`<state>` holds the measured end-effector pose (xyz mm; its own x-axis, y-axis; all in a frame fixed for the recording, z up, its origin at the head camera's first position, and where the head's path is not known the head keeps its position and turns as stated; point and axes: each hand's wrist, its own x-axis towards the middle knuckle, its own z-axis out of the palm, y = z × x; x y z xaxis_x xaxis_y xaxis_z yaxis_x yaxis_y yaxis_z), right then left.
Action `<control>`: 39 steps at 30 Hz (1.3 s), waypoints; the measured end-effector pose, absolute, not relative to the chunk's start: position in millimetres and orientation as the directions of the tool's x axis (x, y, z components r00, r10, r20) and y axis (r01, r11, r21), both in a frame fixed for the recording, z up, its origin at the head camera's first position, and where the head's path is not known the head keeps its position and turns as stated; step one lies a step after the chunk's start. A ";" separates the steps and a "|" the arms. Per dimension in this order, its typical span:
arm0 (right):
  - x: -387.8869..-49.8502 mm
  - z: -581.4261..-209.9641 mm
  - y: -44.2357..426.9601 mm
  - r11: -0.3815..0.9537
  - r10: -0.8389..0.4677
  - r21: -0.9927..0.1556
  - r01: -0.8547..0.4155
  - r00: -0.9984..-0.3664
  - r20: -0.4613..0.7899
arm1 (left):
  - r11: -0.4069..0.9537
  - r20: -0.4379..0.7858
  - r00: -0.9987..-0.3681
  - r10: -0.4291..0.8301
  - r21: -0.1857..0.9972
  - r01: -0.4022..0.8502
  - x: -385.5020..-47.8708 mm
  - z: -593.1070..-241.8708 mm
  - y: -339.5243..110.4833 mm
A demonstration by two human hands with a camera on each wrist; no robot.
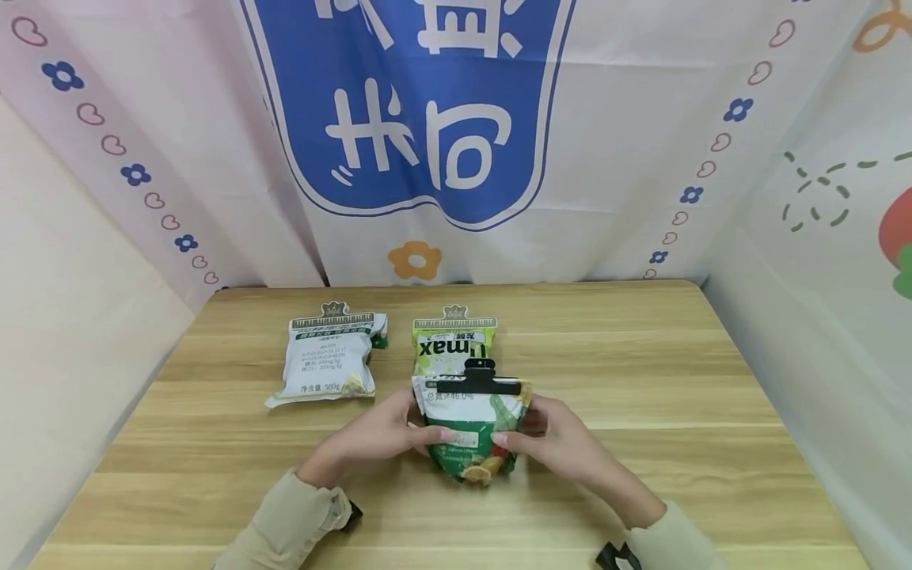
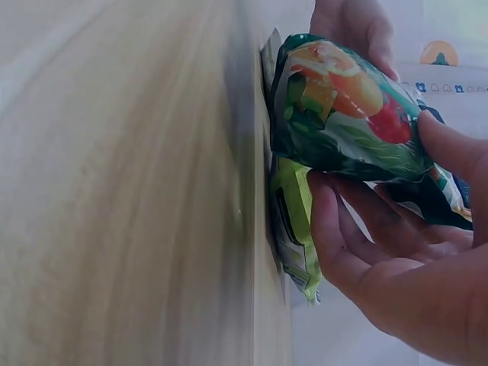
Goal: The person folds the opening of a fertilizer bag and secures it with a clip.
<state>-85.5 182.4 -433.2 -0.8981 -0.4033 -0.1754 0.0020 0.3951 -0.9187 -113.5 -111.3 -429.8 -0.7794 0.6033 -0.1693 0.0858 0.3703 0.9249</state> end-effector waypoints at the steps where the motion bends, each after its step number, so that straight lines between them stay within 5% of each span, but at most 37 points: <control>1: -85.8 -433.2 183.7 0.397 -0.397 -0.918 0.005 -0.901 -0.176 | 0.367 -0.176 -0.782 0.598 0.927 0.072 -113.3 -429.4 -109.9; 9: -86.1 -432.3 194.1 0.392 -0.355 -0.917 0.066 -0.910 -0.217 | 0.326 -0.238 -0.786 0.571 0.944 -0.049 -111.5 -424.3 -97.9; 39: -101.5 -418.8 227.5 0.380 -0.197 -0.898 0.220 -0.930 -0.311 | 0.311 -0.258 -0.876 0.408 0.941 -0.132 -123.4 -419.6 -44.2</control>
<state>-101.5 227.5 -418.8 -0.9298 -0.1971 -0.3109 0.2200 0.3799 -0.8985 -123.4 -44.2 -419.6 -0.8757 0.4083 -0.2578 -0.1319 0.3113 0.9411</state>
